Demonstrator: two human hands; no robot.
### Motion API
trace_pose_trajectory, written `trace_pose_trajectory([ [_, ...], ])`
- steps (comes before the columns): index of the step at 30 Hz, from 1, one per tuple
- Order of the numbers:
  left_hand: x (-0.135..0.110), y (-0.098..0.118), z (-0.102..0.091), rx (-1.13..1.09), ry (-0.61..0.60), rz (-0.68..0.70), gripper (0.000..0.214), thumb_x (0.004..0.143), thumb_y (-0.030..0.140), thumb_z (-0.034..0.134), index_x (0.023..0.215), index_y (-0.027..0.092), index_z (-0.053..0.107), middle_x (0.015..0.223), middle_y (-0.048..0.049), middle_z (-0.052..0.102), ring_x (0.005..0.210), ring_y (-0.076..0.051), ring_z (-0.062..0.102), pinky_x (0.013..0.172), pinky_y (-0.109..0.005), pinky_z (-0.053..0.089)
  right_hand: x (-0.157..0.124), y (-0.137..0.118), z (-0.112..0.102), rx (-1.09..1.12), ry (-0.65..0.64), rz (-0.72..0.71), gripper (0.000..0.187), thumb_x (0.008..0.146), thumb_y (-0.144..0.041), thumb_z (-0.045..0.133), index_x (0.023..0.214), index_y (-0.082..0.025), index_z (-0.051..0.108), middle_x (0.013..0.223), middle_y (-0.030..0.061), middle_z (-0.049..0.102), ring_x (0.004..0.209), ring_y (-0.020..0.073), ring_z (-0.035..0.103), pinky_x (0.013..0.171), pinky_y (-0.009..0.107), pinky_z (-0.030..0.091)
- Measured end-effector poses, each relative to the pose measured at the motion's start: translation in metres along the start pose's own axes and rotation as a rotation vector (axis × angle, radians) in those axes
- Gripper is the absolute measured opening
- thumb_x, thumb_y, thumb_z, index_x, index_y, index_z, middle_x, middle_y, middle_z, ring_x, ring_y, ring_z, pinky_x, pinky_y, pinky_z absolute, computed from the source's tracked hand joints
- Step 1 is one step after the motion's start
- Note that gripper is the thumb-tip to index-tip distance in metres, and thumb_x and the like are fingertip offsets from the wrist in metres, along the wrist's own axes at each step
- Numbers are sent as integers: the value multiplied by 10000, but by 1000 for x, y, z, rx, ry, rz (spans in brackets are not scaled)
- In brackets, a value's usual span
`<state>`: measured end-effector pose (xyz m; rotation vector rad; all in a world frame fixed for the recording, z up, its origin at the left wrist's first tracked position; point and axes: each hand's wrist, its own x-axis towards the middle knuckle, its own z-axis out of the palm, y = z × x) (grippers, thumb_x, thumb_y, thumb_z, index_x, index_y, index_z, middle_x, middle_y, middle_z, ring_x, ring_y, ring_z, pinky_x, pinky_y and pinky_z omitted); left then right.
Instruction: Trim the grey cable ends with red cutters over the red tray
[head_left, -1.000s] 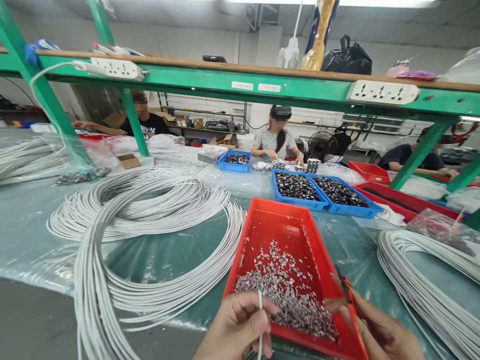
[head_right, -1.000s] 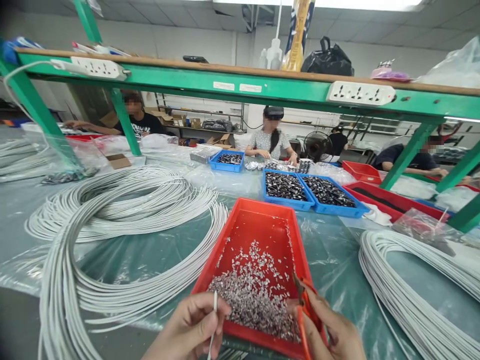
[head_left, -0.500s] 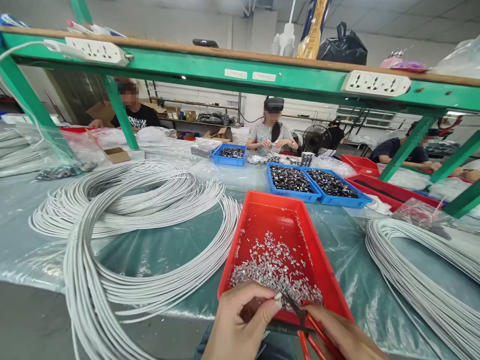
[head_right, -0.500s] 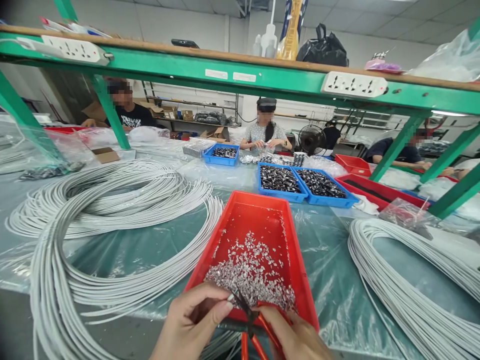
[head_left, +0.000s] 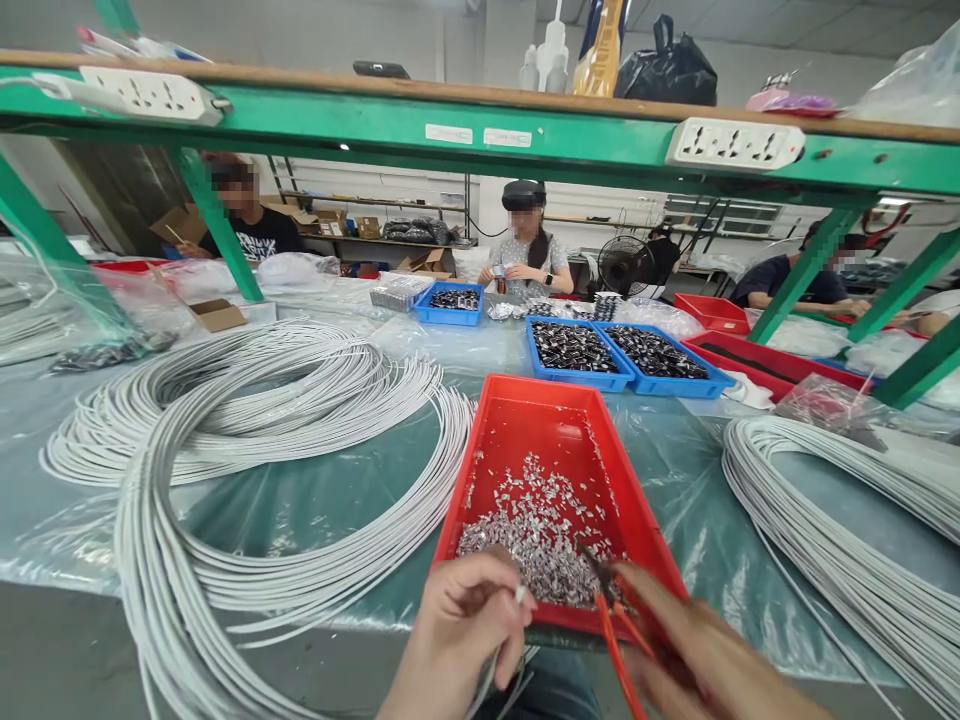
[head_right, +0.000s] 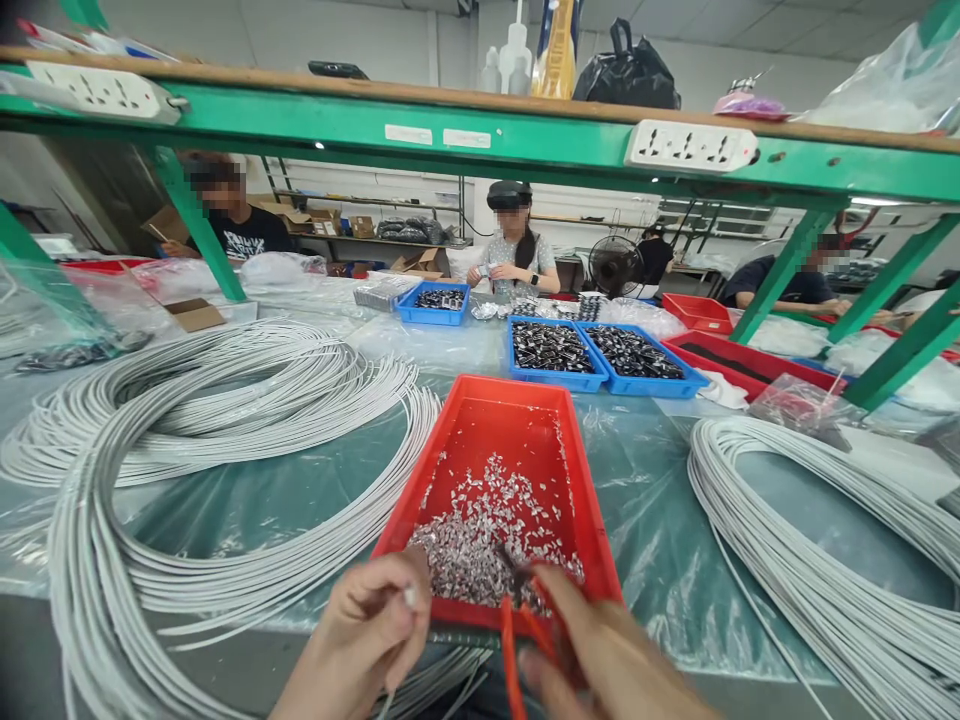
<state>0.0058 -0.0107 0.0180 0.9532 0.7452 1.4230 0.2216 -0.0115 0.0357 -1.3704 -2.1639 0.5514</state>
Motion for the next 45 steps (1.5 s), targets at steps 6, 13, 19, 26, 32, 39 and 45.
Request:
trace_pose_trajectory([
  [6,3,7,6,-36,22,-196,264,652,400,756,655,156,658,531,49,544,304,12,453,341,-100,161,13,4,12,310,308,74,315,728,-296,638,1035,-228,636,545,-41,549,488,136,563,507,193,502],
  [13,2,-6,22,44,-71,-75,175,719,337,711,746,164,709,621,20,562,417,-41,527,415,-143,427,27,-37,41,607,509,99,57,628,-257,713,668,-240,676,452,-110,281,374,71,274,372,168,298],
  [19,1,-12,21,186,-43,53,95,760,253,654,739,180,710,661,31,498,443,-57,538,420,-156,461,30,-46,41,624,624,122,30,611,-230,720,616,-242,693,444,-90,337,383,86,317,391,211,289],
  [26,1,-8,20,523,-25,225,141,766,162,598,778,215,728,610,26,482,429,-76,495,379,-173,336,29,-42,32,561,535,102,83,642,-234,706,570,-238,665,458,-78,351,413,96,333,417,222,282],
  [32,2,-4,19,685,-55,455,223,776,88,581,856,232,731,588,25,479,444,-80,381,401,-204,272,32,-39,24,546,342,68,179,708,-300,659,571,-197,610,471,-88,262,425,102,269,413,245,237],
  [39,6,-23,15,815,97,752,169,775,61,573,852,179,667,616,5,513,493,-107,474,456,-215,373,34,-44,33,480,454,109,182,737,-344,620,627,-202,594,468,-94,280,399,101,281,394,239,261],
  [45,10,-22,20,865,182,811,157,766,46,578,800,189,636,614,19,505,498,-96,483,469,-202,375,36,-52,44,452,583,131,131,717,-308,634,627,-214,617,457,-73,388,390,107,370,404,233,321],
])
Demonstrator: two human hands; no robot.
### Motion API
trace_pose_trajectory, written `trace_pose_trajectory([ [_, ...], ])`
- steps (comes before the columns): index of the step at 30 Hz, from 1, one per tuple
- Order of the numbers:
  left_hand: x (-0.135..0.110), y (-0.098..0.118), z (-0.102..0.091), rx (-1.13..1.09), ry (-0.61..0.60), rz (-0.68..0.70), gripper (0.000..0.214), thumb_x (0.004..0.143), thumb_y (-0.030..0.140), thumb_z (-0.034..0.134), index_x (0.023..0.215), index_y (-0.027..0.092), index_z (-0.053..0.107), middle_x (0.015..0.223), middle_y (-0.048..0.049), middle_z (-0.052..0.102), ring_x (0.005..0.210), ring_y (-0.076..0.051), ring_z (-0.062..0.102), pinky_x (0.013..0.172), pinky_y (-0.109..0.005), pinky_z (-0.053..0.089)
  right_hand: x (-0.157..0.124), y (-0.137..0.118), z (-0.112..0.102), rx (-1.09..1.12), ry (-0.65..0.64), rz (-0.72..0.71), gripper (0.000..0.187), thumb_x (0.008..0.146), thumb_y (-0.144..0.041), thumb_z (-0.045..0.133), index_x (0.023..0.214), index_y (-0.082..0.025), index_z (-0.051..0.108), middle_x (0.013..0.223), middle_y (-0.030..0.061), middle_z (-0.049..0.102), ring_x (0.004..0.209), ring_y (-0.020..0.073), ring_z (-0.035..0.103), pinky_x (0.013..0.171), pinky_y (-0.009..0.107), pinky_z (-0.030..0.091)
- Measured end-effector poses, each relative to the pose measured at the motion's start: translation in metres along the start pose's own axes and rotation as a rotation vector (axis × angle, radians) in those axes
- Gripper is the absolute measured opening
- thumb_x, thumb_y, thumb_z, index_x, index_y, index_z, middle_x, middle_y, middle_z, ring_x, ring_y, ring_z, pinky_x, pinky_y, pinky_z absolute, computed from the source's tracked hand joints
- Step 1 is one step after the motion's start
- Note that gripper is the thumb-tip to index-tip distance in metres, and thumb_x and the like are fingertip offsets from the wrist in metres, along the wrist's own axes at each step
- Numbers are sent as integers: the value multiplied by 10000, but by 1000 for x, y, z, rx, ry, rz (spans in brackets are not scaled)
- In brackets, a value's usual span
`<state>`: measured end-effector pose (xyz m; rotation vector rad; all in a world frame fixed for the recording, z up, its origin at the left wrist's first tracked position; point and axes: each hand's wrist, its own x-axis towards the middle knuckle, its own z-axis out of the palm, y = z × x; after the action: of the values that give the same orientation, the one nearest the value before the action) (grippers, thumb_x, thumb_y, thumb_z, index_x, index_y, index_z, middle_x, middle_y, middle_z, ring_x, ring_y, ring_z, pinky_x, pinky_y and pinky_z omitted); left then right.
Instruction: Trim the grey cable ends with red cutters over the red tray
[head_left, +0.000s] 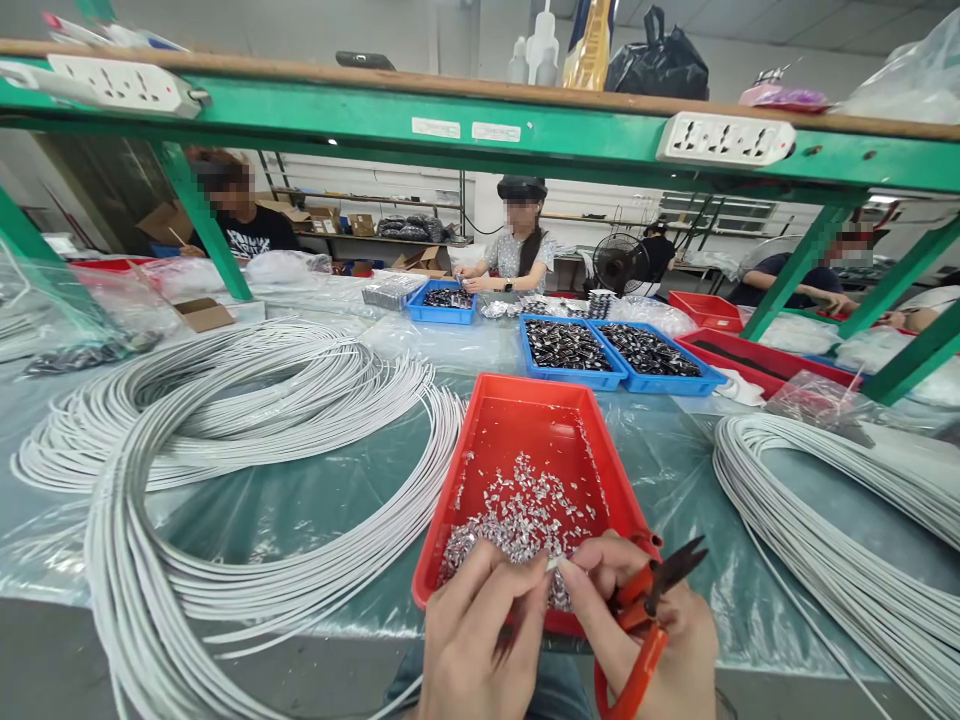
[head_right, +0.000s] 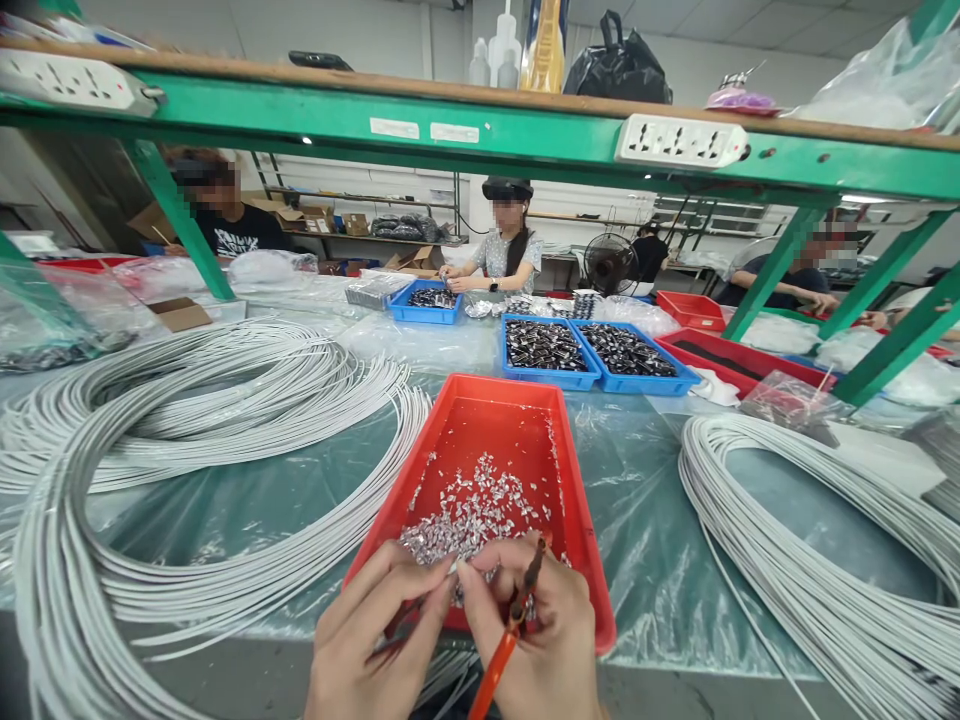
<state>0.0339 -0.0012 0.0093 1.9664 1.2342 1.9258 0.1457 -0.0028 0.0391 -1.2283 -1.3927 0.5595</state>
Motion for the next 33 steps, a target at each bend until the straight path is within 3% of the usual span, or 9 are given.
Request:
trace_pose_trajectory([
  [4,5,4,-1,-54,7,-125,162,760,57,593,777,195,674,623,11,530,529,-105,512,501,-209,392,5,1,-5,157,-20,113,98,668,-290,692,634,-218,635,453,-86,379,402,91,342,402,208,289],
  [7,10,5,-3,-348,-144,-514,79,768,201,632,705,179,672,571,29,503,454,-83,478,436,-190,379,16,10,-17,375,-173,224,186,604,-235,773,761,-228,672,480,-110,324,441,77,255,426,191,237],
  [9,11,5,-2,-590,-298,-775,196,749,350,660,703,159,662,530,43,494,377,-56,445,375,-166,336,22,18,-25,454,-310,238,231,625,-211,779,835,-229,687,494,-116,286,458,75,214,436,190,201],
  [11,10,4,-1,-759,-428,-905,338,714,479,663,712,141,649,534,24,538,341,-43,446,347,-150,301,26,26,-29,508,-459,237,209,686,-236,748,885,-222,686,491,-114,300,445,72,222,425,192,189],
  [13,8,4,1,-821,-503,-951,411,701,546,641,679,136,620,523,19,546,312,-22,406,319,-135,236,27,33,-30,550,-551,233,181,707,-268,732,865,-204,671,478,-107,354,419,69,255,406,193,195],
  [17,7,4,4,-883,-583,-970,400,744,538,604,676,146,567,457,70,444,293,4,259,307,-140,144,26,40,-27,599,-585,236,226,680,-359,734,701,-187,590,483,-88,408,413,71,283,392,191,214],
  [22,9,0,8,-1008,-717,-1008,369,769,503,604,666,167,491,462,80,442,296,6,249,310,-146,143,25,44,-26,634,-664,249,277,668,-403,725,664,-176,565,490,-69,438,420,77,336,408,207,259],
  [28,0,-13,22,-1165,-876,-1086,424,683,546,669,666,151,519,423,87,408,301,-12,252,302,-169,133,31,44,-32,613,-753,242,262,663,-370,722,641,-176,546,520,-58,449,410,76,390,401,193,295],
  [33,-9,-21,32,-1453,-813,-1098,449,741,590,581,642,163,484,472,81,405,289,-5,232,304,-165,124,35,35,-35,535,-664,238,266,631,-254,766,627,-177,511,475,-97,379,416,58,254,392,170,237],
])
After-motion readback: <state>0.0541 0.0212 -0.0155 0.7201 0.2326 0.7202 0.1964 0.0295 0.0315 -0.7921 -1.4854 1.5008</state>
